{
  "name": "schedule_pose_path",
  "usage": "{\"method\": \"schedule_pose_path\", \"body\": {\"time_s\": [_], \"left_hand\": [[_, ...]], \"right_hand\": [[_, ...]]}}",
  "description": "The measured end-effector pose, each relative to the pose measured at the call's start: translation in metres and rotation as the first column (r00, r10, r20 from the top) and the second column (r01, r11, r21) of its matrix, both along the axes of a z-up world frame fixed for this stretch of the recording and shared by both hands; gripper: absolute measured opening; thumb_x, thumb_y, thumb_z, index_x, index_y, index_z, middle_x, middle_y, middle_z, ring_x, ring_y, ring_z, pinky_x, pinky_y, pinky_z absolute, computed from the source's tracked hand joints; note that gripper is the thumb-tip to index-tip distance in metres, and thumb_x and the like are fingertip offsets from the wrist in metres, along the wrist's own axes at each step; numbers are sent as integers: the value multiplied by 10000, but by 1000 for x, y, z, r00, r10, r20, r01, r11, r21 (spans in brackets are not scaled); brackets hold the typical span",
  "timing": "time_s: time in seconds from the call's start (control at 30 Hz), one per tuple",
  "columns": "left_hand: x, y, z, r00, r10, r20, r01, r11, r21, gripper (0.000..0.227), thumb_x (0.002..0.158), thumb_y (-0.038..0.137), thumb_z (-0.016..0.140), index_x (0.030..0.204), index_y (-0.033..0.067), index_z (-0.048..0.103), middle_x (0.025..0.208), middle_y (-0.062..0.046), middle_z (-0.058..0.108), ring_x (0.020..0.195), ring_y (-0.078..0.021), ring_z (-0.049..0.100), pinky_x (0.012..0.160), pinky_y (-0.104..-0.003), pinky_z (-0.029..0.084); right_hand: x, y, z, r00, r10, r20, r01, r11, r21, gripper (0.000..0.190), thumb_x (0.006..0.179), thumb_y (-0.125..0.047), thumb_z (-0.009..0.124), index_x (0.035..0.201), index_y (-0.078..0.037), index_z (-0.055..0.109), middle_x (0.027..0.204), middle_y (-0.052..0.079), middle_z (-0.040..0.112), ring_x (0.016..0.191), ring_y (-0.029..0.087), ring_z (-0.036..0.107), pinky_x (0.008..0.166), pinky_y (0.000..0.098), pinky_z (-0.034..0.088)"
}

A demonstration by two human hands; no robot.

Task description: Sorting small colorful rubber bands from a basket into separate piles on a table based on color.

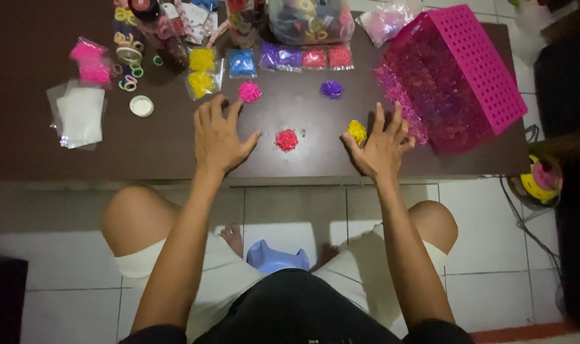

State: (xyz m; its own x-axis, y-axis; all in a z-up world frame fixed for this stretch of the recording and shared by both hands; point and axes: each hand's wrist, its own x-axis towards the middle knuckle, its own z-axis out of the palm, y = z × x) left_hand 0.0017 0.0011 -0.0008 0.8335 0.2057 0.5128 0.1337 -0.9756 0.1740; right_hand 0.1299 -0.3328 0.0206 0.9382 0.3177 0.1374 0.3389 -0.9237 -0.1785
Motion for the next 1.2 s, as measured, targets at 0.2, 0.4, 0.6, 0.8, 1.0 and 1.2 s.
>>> {"method": "schedule_pose_path", "body": {"time_s": [0.2, 0.4, 0.6, 0.8, 1.0, 1.2], "left_hand": [[-3, -3, 9, 987, 14, -157, -31, 994, -103, 702, 830, 597, 747, 1372, 158, 667, 1351, -150, 517, 1256, -338, 418, 1099, -491, 312], [-1, -4, 14, 970, 20, -243, -56, 988, -143, 748, 818, 611, 729, 1414, 168, 638, 1363, -165, 522, 1269, -355, 445, 1105, -515, 315], [-1, -2, 8, 984, 20, -178, -35, 996, -86, 773, 780, 604, 762, 1398, 153, 647, 1337, -160, 518, 1240, -364, 445, 1054, -512, 345], [0, -2, 5, 994, 22, -107, -29, 998, -60, 738, 765, 574, 789, 1368, 166, 667, 1317, -139, 526, 1214, -342, 454, 1035, -489, 365], [-2, -3, 8, 999, 15, -42, -15, 1000, -13, 704, 753, 570, 813, 1311, 156, 697, 1289, -126, 541, 1189, -325, 456, 1016, -464, 384], [1, -2, 3, 999, -25, -19, 25, 999, -31, 642, 787, 545, 801, 1284, 151, 705, 1259, -121, 545, 1173, -322, 473, 992, -462, 408]], "right_hand": [[1, 0, 0, 1000, 9, 14, -9, 1000, 0, 997, 900, -699, 648, 1634, -174, 225, 1674, 221, 75, 1421, 488, 201, 1007, 761, 214], [-9, 1, -1, 1000, -27, 12, 27, 999, -33, 1057, 858, -714, 646, 1649, -196, 174, 1681, 213, 62, 1411, 488, 203, 978, 757, 224], [-7, -1, -1, 1000, -14, -9, 14, 1000, 17, 1058, 859, -687, 707, 1644, -178, 216, 1678, 226, 65, 1423, 530, 223, 982, 785, 226], [-9, 1, 0, 999, -34, 13, 34, 999, 13, 1038, 839, -706, 681, 1622, -182, 247, 1661, 223, 126, 1414, 494, 235, 1000, 731, 207], [-6, 1, -1, 999, -24, 30, 24, 1000, 9, 1022, 838, -676, 707, 1613, -160, 286, 1648, 218, 163, 1401, 474, 242, 1013, 715, 205], [-5, 2, 3, 1000, -1, 26, -1, 999, 52, 1011, 862, -642, 718, 1621, -147, 269, 1640, 235, 152, 1395, 505, 219, 1008, 758, 216]]}}
